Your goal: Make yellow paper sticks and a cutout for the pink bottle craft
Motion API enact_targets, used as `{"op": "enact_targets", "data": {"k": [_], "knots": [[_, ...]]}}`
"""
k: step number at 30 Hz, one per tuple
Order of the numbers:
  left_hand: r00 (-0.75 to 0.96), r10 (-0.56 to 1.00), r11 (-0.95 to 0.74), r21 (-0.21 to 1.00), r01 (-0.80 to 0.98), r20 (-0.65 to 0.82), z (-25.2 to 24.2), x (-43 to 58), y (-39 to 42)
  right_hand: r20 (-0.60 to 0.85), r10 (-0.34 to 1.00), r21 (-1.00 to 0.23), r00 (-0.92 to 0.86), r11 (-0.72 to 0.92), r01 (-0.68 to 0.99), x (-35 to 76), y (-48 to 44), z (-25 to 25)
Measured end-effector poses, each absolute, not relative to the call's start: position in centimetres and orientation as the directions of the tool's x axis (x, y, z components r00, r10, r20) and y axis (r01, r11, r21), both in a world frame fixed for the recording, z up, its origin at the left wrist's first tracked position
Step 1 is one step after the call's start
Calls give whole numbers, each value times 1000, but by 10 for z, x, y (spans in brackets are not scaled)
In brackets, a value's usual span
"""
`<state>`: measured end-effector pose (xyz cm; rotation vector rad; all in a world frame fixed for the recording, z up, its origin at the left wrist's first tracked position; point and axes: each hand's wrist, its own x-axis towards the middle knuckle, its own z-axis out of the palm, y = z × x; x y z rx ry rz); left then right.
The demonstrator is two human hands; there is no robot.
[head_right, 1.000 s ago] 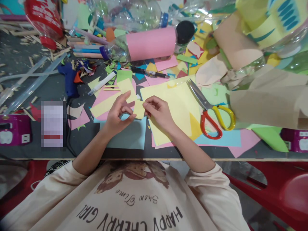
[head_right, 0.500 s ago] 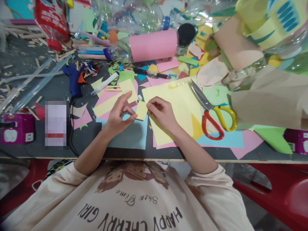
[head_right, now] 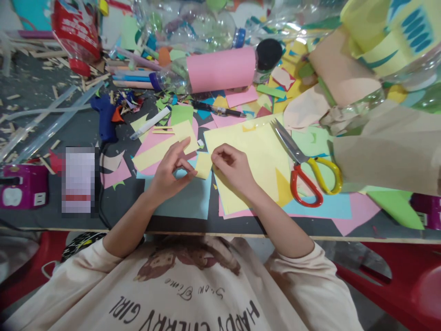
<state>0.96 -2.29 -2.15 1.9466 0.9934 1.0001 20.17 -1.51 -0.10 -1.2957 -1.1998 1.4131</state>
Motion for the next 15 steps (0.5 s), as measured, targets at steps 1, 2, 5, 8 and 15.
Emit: {"op": "enact_targets", "data": {"k": [1, 2, 5, 8, 15], "knots": [[401, 865, -437, 846, 305, 302, -22, 9, -23, -184, 977, -983, -104, -184, 9, 202, -15, 0], [400, 868, -430, 847, 312, 293, -22, 8, -23, -192, 976, -981, -108, -193, 2, 202, -15, 0], [393, 885, -390, 858, 334, 249, -24, 7, -23, -210, 972, -977, -107, -212, -1, 201, -15, 1], [377, 903, -337, 884, 325, 206, -22, 6, -23, -215, 971, -977, -106, -214, 20, 202, -15, 1], [33, 975, -221, 957, 188, 219, -13, 2, -25, -189, 978, -974, -84, -175, 146, 203, -16, -2]]}}
